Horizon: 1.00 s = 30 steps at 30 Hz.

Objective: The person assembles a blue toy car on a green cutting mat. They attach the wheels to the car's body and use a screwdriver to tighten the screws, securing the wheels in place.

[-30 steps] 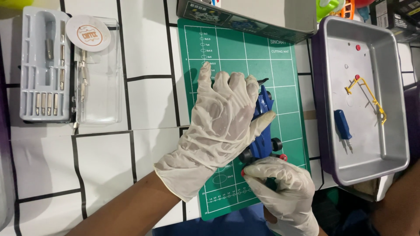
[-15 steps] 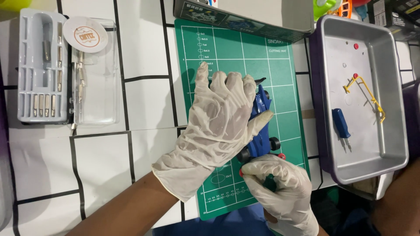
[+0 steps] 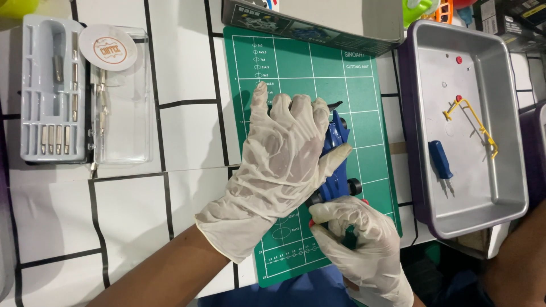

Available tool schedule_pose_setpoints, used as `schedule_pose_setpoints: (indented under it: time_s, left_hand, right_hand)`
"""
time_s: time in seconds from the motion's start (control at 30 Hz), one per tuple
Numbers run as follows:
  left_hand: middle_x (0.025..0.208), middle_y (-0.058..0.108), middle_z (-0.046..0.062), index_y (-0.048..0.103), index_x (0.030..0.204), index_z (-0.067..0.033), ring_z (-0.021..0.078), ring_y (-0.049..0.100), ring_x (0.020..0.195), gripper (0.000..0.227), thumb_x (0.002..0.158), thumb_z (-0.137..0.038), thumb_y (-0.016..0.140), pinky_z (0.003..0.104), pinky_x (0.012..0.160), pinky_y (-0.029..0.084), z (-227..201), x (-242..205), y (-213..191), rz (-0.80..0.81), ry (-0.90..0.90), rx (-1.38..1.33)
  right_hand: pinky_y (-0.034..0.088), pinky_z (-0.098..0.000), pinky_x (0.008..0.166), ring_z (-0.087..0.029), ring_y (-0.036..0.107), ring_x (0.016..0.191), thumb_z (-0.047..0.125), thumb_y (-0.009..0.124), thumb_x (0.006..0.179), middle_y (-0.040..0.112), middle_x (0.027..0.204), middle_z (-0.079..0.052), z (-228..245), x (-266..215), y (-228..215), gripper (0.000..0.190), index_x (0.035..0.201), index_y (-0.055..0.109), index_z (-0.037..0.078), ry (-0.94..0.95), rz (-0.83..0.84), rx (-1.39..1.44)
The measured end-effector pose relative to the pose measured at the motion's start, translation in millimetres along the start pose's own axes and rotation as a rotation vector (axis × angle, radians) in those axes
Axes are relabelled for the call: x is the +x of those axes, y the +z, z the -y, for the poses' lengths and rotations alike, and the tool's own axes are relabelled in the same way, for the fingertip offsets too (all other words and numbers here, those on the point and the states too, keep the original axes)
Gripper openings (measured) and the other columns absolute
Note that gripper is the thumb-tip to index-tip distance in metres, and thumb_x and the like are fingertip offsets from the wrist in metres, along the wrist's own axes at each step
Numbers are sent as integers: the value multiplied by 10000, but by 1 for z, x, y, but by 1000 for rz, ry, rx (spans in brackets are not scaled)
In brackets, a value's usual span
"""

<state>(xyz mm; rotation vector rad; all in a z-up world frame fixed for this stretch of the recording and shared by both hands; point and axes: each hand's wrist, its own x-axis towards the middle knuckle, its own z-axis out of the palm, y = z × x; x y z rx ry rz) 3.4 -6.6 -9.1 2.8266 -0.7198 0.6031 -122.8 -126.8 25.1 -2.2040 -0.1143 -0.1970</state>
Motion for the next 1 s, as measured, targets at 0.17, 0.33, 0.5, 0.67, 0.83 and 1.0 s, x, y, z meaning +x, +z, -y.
schedule_pose_setpoints:
  time_s: [0.17,0.33,0.5,0.67,0.83,1.0]
  left_hand:
    - [945,612,32,668,1150,-146,223,595,867,809,910,-899,495,541,1129,401,0,0,0,-11,2,-6]
    - [951,601,33,669,1167,-137,220,581,865,816,908,-896,519,541,1126,409,2,-1,-1,-30,10,-14]
    - [959,586,34,670,1188,-125,216,562,864,826,904,-891,550,542,1123,419,4,-2,-2,-54,20,-28]
    - [958,601,26,685,1248,-152,223,595,889,838,944,-901,464,551,1172,354,0,-3,0,-21,14,35]
    - [964,572,38,655,1194,-127,214,551,854,801,938,-873,513,530,1109,423,4,-1,-3,-53,27,7]
    - [971,582,42,666,1202,-122,226,566,877,832,909,-893,553,533,1120,409,2,-2,1,-63,27,-16]
  right_hand:
    - [585,-259,695,-147,727,716,-27,766,810,762,868,-24,1,1,0,151,852,669,81,-39,18,-37]
    - [585,-245,692,-135,723,710,4,786,817,666,738,5,3,2,-1,181,967,722,82,-8,21,-15]
    - [616,-275,762,-165,755,769,16,804,813,664,732,16,-2,1,-1,232,1020,714,75,-64,19,-34]
    - [561,-258,881,-128,772,839,75,825,805,771,908,6,1,1,-2,197,965,732,143,-8,32,-122]
    - [580,-260,799,-138,748,806,32,809,814,643,777,20,1,3,-2,234,1008,715,123,-36,40,-55]
    - [587,-256,732,-137,733,794,8,810,818,520,638,58,-2,4,-3,299,1067,705,135,-60,60,-59]
